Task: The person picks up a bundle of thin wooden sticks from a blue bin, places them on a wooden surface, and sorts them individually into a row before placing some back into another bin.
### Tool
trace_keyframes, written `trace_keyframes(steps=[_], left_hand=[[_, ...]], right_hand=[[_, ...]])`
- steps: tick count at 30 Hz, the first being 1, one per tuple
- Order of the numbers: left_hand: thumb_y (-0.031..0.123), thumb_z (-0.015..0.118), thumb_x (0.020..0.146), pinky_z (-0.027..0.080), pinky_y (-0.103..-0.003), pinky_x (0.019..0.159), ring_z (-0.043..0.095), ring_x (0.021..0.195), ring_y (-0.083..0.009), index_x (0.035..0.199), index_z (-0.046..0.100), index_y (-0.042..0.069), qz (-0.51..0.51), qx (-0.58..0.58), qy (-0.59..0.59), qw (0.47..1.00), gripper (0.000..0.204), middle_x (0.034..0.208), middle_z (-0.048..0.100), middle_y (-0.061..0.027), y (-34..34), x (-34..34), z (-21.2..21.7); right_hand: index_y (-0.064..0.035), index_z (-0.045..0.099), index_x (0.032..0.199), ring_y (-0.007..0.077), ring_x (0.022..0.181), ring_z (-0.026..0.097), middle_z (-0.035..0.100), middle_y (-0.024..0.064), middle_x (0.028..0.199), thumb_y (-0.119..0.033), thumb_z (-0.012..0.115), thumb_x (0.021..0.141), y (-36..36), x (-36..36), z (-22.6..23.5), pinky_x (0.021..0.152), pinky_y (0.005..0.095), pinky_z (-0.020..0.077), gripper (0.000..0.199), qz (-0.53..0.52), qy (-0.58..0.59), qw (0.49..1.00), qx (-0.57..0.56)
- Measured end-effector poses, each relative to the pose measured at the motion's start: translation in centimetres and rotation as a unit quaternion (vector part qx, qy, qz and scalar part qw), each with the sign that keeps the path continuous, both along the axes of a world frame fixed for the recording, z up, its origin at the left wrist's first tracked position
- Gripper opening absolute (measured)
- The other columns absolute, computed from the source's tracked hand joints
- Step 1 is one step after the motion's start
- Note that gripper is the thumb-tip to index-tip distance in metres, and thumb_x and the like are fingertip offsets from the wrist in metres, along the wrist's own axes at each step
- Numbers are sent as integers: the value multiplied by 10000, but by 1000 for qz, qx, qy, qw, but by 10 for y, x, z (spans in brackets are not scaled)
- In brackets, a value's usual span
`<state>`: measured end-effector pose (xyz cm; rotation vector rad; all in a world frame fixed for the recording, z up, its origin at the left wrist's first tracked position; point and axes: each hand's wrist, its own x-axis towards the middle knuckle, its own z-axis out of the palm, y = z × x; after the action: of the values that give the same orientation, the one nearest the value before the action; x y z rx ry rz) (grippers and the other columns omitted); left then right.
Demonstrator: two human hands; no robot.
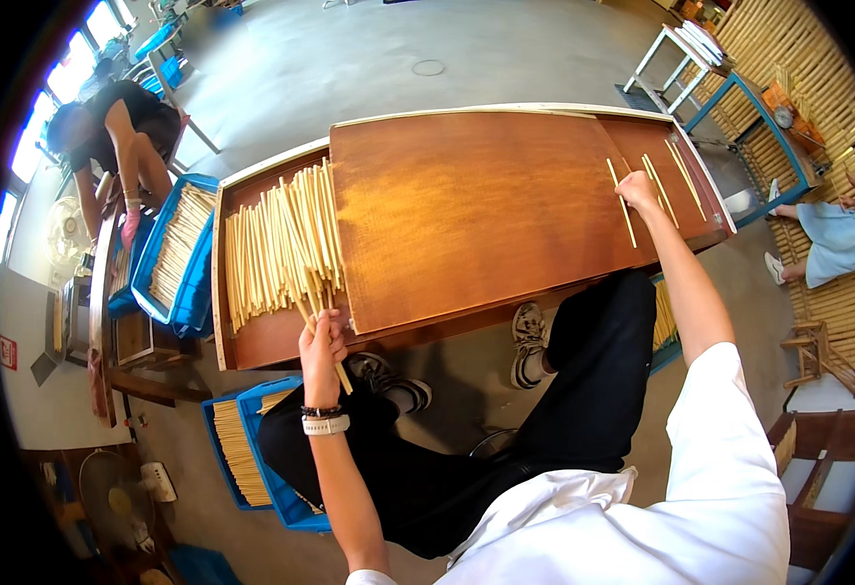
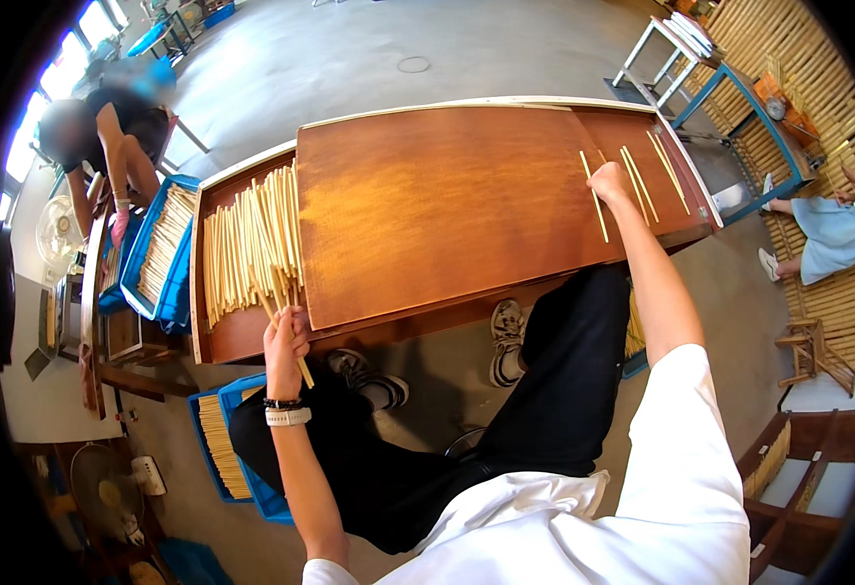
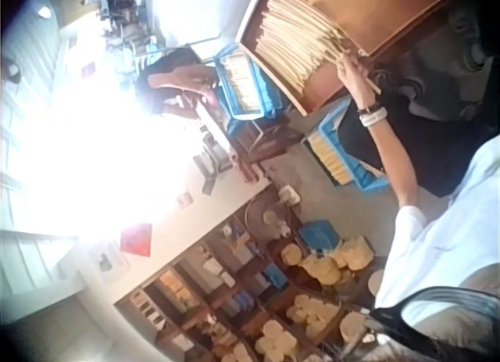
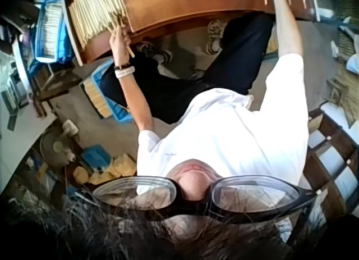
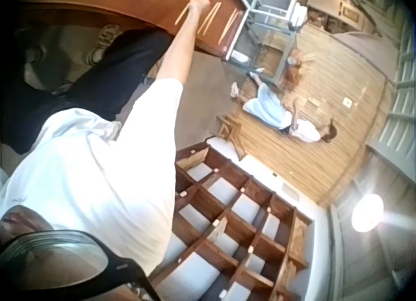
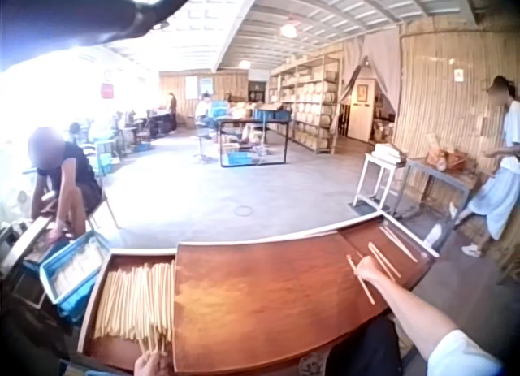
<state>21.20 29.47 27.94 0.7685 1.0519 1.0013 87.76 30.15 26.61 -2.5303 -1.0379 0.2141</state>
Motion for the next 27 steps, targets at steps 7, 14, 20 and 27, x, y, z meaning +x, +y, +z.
trace_keyframes(steps=[7,14,20,27], left_hand=[[236,480,1041,236,-163,432,304,511,7,1076,592,46,15,14,-12,1000,223,718,423,69,-9,-7,17],[250,446,1054,220,-164,440,276,519,-1,1096,589,45,55,62,-18,996,253,730,410,61,-15,1,43],[245,451,1054,235,-165,443,277,520,-4,1126,583,41,50,79,-87,992,254,733,414,62,-27,22,76],[242,448,1050,522,-225,686,580,777,-88,1252,524,-18,17,24,-141,990,338,916,587,-23,-71,92,102]], right_hand=[[-77,724,710,326,809,701,713,186,831,-126,715,691,-15,6,10,734,420,551,53,-31,-12,999,-31],[-94,731,783,372,879,686,710,190,928,-125,619,774,-25,43,15,799,461,550,116,-68,-73,995,-25],[-70,687,876,343,867,683,698,181,915,-110,613,841,-21,37,22,753,432,547,91,-30,-108,988,107],[-1,664,968,96,779,633,678,36,850,-75,584,939,-86,-229,103,670,247,508,113,296,331,872,207]])
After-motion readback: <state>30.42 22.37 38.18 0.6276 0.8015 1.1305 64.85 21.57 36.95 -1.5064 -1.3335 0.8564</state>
